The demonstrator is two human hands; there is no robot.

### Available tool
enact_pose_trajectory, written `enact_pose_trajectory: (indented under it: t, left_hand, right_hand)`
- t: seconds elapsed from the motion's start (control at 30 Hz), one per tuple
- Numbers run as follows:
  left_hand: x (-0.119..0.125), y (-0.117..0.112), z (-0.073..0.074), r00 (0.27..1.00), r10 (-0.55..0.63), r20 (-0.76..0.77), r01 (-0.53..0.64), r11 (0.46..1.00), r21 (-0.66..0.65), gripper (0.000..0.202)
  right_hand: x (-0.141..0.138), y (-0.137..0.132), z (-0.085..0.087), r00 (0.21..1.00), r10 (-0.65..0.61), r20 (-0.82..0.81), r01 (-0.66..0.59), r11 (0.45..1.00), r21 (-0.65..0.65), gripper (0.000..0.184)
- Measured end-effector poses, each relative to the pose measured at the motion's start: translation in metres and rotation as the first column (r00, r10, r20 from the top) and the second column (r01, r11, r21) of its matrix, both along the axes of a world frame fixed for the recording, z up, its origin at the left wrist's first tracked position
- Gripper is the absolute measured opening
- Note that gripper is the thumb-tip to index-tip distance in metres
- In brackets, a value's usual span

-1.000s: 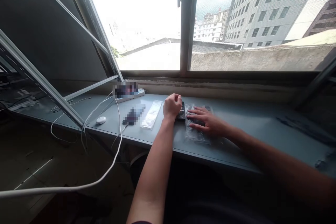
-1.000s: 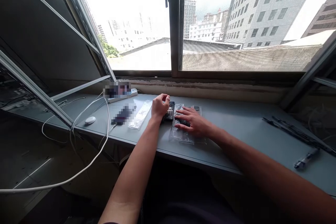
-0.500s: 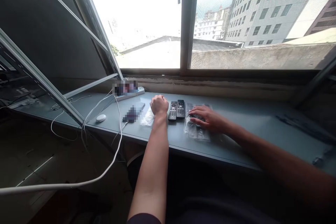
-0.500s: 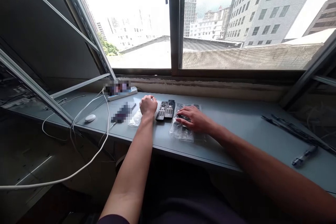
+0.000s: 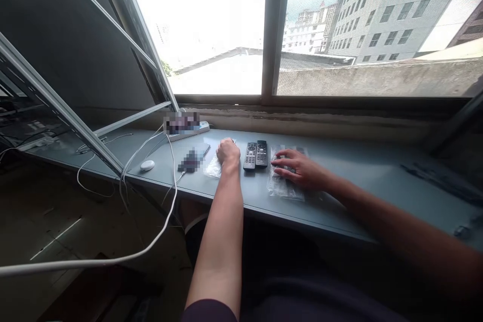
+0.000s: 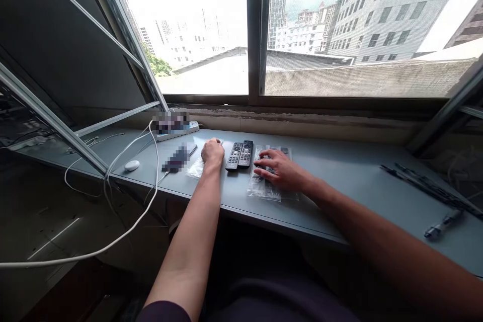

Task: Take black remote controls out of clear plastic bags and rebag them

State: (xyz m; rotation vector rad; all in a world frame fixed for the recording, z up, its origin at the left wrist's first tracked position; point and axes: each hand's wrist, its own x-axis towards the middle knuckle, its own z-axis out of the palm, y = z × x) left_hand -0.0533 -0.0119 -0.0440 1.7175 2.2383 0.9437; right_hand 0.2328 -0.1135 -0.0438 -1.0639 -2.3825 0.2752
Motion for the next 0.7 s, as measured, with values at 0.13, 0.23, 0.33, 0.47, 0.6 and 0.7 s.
enact_pose_trajectory:
  t: [0.13,0.23,0.33,0.47,0.6,0.7]
  left_hand:
    - [0.006,-0.001,0.002,0.999,-0.024,0.035,0.022,0.997,0.068,0.029]
    - [0.014,-0.003,0.004,0.989,-0.122,0.087,0.105,0.978,0.182,0.032]
    - [0.023,-0.004,0.006,0.96,-0.259,0.103,0.212,0.918,0.336,0.032]
    - [0.035,-0.002,0.007,0.823,-0.555,0.124,0.461,0.778,0.426,0.025]
    - [0.047,-0.004,0.007,0.604,-0.779,0.17,0.691,0.617,0.377,0.018]
    - [0.053,-0.01,0.009,0.481,-0.863,0.156,0.774,0.501,0.388,0.019]
  right_hand:
    - [0.001,0.002,0.001,1.0,0.011,0.005,-0.011,1.0,0.007,0.054]
    - [0.001,0.003,0.0,1.0,0.012,-0.008,-0.012,1.0,0.005,0.053]
    - [0.001,0.004,-0.002,0.999,0.009,-0.034,-0.009,1.0,0.004,0.052]
    - [0.001,0.006,-0.002,0.988,-0.082,-0.132,0.091,0.994,0.063,0.07]
    - [0.003,0.007,0.002,0.948,-0.138,-0.288,0.183,0.974,0.135,0.088]
    - [0.004,0.005,0.008,0.94,-0.111,-0.323,0.176,0.968,0.179,0.084]
